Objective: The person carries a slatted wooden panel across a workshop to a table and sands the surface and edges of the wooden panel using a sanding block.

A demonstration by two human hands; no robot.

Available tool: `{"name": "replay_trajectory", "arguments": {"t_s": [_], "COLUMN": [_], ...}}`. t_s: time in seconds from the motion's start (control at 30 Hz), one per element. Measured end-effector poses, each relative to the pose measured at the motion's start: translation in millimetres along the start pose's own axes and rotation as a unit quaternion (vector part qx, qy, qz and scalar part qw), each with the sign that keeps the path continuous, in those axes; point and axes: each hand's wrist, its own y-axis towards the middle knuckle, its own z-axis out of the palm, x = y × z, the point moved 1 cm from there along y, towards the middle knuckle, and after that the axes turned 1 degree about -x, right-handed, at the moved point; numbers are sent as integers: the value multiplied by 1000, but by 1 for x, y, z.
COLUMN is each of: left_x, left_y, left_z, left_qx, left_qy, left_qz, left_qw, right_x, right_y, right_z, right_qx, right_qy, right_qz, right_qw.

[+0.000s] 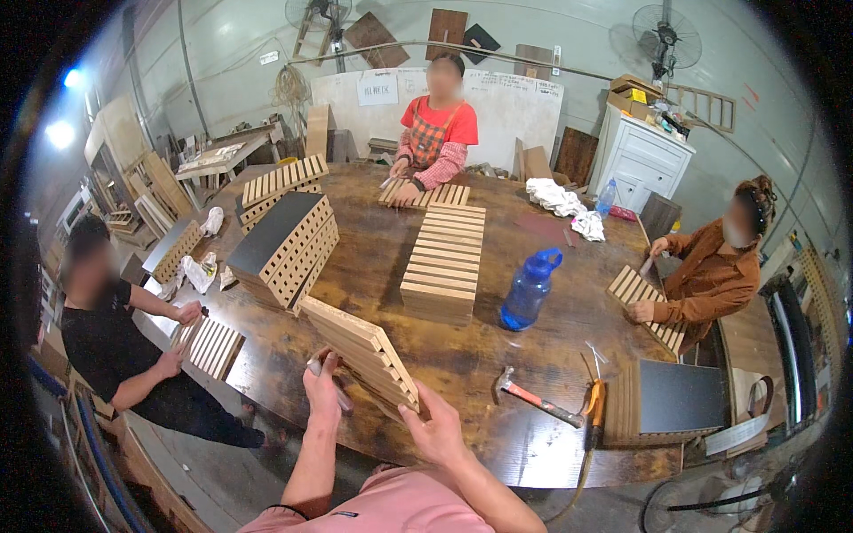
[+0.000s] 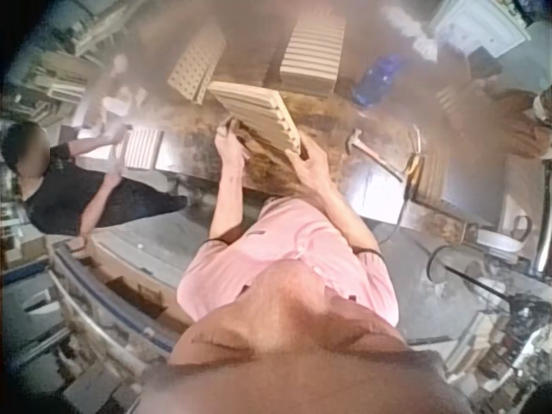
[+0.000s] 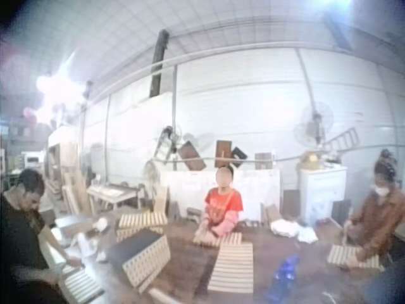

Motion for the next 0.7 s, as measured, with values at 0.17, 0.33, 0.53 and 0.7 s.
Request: {"name": "replay_trajectory", "arguments": {"t_s": [0.17, 0.33, 0.53, 0.7], "left_x": [-13, -18, -2, 3], "left_y": [-5, -10, -1, -6], "left_z": [4, 7, 7, 19], "left_qx": [-4, -2, 32, 44], "left_qy": [25, 87, 111, 161], "left_qz": [10, -27, 23, 4], "left_qw": [1000, 996, 993, 986], "right_x": [1, 0, 17, 11], "right_y": [3, 4, 8, 4], "right_z": [-4, -6, -22, -29], "right_qx": [8, 49, 171, 237], "right_qy": [-37, -45, -212, -195], "right_qz": [-7, 57, -51, 87], "right_qw": [999, 996, 961, 948]}}
